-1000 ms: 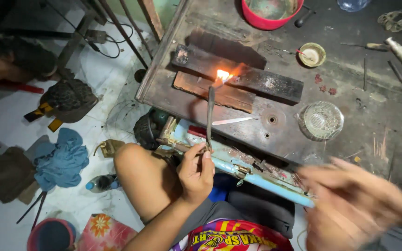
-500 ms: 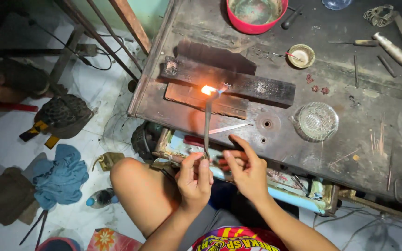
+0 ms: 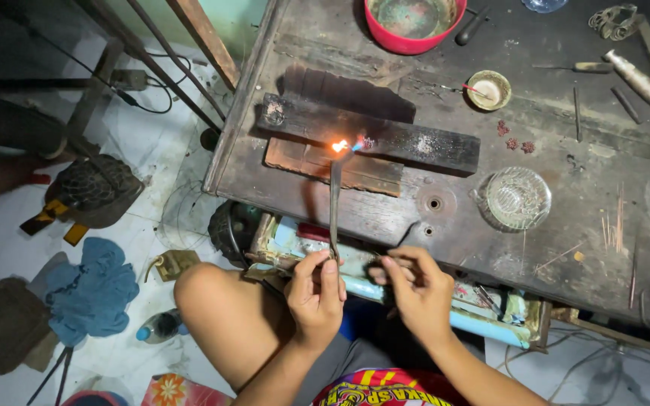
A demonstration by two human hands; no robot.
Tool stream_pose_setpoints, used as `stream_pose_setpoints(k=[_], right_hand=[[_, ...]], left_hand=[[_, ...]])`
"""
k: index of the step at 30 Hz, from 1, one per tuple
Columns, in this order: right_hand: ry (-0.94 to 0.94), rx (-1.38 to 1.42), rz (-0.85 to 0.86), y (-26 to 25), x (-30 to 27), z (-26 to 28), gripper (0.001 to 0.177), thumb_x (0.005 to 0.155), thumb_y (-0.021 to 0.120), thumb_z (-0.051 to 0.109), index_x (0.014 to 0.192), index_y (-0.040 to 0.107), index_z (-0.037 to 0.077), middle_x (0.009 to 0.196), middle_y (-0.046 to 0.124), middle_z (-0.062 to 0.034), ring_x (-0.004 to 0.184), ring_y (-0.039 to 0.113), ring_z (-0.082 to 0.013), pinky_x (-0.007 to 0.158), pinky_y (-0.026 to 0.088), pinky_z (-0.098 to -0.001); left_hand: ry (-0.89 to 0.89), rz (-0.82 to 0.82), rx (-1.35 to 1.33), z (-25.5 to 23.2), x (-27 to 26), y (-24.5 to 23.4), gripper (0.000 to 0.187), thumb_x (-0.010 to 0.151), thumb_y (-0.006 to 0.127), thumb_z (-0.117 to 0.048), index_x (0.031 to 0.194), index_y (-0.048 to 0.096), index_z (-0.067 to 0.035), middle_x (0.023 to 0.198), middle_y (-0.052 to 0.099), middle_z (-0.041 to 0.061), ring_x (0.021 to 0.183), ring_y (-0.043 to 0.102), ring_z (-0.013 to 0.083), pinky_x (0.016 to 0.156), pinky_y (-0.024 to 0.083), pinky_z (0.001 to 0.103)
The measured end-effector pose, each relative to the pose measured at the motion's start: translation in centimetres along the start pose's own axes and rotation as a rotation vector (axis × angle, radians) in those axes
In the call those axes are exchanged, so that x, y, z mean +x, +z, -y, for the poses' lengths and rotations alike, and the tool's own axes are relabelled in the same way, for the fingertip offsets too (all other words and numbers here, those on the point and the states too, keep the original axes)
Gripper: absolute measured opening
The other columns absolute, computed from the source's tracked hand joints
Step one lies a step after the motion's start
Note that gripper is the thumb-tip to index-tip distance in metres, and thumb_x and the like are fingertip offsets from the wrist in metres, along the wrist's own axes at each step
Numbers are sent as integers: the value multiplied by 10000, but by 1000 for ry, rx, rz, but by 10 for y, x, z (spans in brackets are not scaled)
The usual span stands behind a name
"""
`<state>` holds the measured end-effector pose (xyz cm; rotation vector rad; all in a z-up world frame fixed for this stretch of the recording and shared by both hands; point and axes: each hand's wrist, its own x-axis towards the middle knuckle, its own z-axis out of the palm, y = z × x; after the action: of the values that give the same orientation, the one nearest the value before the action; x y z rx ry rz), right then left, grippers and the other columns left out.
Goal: Soldering and assembling small metal jewelry components using a torch and tweezers
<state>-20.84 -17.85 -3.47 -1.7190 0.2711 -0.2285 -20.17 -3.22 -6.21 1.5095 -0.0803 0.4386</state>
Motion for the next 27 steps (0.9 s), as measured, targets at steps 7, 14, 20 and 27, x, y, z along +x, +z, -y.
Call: stream_pose_setpoints(k=[7, 14, 20, 27], right_hand=[[-81, -152, -6, -41, 36, 32, 202, 983, 644, 96, 1165, 588, 29, 995, 801, -136, 736, 740, -134, 730, 584, -264], [-285, -72, -190, -29, 98, 51, 155, 956, 780, 0, 981, 627, 5, 947, 730, -163, 824, 717, -178, 696, 631, -265], [-354, -135, -274, -3, 108, 31, 114, 954, 792, 23, 1045, 740, -21, 926, 755, -143, 791, 728, -165, 709, 595, -269], [-447, -251, -307, 7, 102, 14, 42, 945, 793, -10, 960, 753, -6, 980, 772, -135, 937, 734, -191, 897, 570, -306]], left_hand=[[16, 5, -9, 5, -2, -1, 154, 1038, 565, -66, 1181, 577, -9, 845, 712, 163, 462, 565, 116, 432, 499, 226], [61, 18, 24, 7, -1, -1, 149, 1038, 561, -63, 1175, 577, -7, 704, 651, 109, 458, 542, 123, 457, 478, 238], [81, 22, 40, 7, 1, -1, 143, 1037, 544, -51, 1162, 574, 11, 818, 703, 173, 447, 555, 128, 444, 481, 231], [3, -20, -56, 16, -3, -2, 155, 1031, 561, -52, 1180, 569, -9, 870, 714, 214, 447, 566, 130, 426, 480, 225]])
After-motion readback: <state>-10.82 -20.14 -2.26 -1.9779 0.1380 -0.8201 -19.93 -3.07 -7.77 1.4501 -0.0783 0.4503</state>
